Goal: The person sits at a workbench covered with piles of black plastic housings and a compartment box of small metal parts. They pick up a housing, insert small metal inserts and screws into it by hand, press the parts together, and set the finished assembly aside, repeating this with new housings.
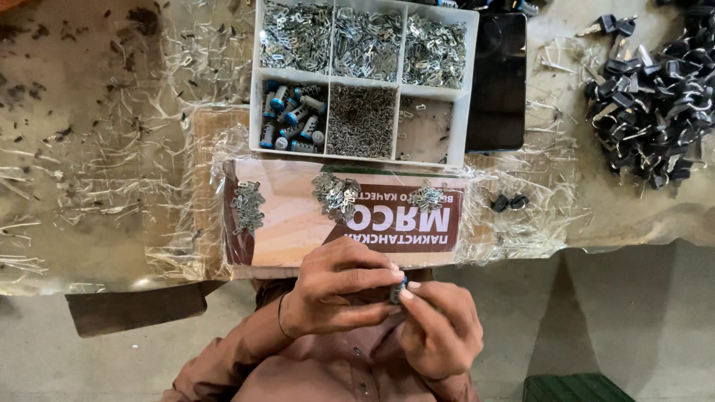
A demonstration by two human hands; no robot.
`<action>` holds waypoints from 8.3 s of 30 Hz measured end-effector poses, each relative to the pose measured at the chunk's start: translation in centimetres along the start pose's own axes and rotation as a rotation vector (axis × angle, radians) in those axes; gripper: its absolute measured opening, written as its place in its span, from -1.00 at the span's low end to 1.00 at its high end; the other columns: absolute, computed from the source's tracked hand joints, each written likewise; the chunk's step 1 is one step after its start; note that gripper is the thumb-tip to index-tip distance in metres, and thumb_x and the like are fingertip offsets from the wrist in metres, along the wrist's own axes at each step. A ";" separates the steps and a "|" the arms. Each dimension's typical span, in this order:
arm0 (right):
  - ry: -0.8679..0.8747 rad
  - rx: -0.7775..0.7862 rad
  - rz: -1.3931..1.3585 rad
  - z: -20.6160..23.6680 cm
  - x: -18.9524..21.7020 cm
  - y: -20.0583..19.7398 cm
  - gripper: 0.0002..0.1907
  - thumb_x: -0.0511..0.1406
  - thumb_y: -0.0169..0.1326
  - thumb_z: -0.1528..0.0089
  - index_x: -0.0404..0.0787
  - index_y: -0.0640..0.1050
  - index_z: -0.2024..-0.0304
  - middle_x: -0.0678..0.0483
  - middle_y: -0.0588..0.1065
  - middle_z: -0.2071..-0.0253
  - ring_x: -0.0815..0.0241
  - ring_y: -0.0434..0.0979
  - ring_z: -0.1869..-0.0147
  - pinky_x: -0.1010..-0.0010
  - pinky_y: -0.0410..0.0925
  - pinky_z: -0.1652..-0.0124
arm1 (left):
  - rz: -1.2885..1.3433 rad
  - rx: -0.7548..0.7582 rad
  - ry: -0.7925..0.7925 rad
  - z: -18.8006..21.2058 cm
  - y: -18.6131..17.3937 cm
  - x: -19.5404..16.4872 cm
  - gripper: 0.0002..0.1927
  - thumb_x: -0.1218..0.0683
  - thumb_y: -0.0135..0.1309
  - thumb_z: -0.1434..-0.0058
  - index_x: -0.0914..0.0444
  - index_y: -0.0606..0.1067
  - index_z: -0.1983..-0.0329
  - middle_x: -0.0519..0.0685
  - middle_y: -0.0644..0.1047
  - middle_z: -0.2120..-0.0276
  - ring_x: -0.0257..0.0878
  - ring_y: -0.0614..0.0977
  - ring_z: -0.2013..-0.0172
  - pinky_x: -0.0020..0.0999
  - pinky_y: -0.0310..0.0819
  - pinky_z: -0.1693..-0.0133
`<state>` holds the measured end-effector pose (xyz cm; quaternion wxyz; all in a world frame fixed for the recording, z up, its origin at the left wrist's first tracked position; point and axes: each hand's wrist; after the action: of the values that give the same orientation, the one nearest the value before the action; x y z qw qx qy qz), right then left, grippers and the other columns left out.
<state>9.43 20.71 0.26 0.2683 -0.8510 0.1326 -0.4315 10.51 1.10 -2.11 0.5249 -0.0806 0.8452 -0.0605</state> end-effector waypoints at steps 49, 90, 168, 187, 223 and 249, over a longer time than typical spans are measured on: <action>0.893 0.073 -0.946 2.8 -3.1 0.7 -0.80 -0.57 0.21 -0.16 -0.31 0.58 0.18 -0.07 0.54 0.18 0.10 0.57 0.16 0.38 0.48 0.14 | 0.094 -0.040 -0.076 0.7 -1.0 0.5 -0.51 0.15 0.46 0.04 0.27 0.59 0.02 0.04 0.63 0.10 -0.15 0.70 0.16 -0.32 0.62 0.16; 0.891 0.227 -1.408 1.1 -4.0 0.2 -0.73 -0.42 0.23 -0.25 -0.42 0.52 0.04 -0.06 0.55 0.12 0.21 0.59 0.14 0.43 0.48 0.20 | 0.084 -0.060 0.041 0.2 -0.2 0.8 -0.52 0.11 0.48 0.03 0.26 0.60 0.03 0.02 0.64 0.10 -0.15 0.67 0.26 -0.32 0.56 0.22; 0.347 0.093 0.264 -0.9 -3.3 1.5 -0.67 -0.32 0.31 -0.20 -0.24 0.59 0.00 0.01 0.53 0.15 0.20 0.55 0.16 0.37 0.43 0.13 | -0.022 -0.069 -0.034 -0.5 -1.5 0.2 -0.51 0.07 0.50 0.03 0.22 0.61 0.02 -0.02 0.64 0.12 -0.16 0.67 0.24 -0.32 0.57 0.20; 0.219 0.129 0.186 -0.3 -4.9 1.3 -0.48 -0.22 0.38 -0.16 -0.19 0.54 -0.14 -0.03 0.47 0.00 0.06 0.55 -0.01 0.30 0.45 0.06 | -0.040 -0.102 -0.038 -0.7 -1.8 0.6 -0.53 0.11 0.49 0.03 0.23 0.61 0.04 -0.01 0.64 0.14 -0.15 0.68 0.23 -0.32 0.57 0.18; 0.273 -0.118 -0.332 2.8 -2.1 -0.1 -0.94 -0.50 0.17 -0.26 -0.37 0.56 0.21 -0.11 0.57 0.23 0.16 0.64 0.19 0.45 0.48 0.19 | 0.013 -0.018 -0.005 -0.9 0.1 -0.2 -0.55 0.10 0.48 -0.02 0.24 0.61 0.02 -0.01 0.63 0.11 -0.21 0.67 0.26 -0.37 0.58 0.20; 0.693 -0.067 -0.739 5.6 -3.8 -0.4 -0.76 -0.45 0.25 -0.29 -0.39 0.56 0.00 0.01 0.55 0.12 0.32 0.53 0.13 0.53 0.41 0.13 | -0.015 0.166 0.083 -0.8 1.5 -0.6 -0.57 0.20 0.33 -0.23 0.34 0.52 -0.15 0.11 0.63 -0.01 -0.05 0.72 0.08 -0.23 0.66 0.08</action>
<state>11.71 24.69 -4.71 0.0106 -0.6562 -0.0823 -0.7501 9.91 2.74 -1.49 0.4936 -0.0407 0.8578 -0.1374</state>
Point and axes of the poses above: each hand's wrist, its own z-axis away from the middle knuckle, its own y-axis out of the palm, x = y × z
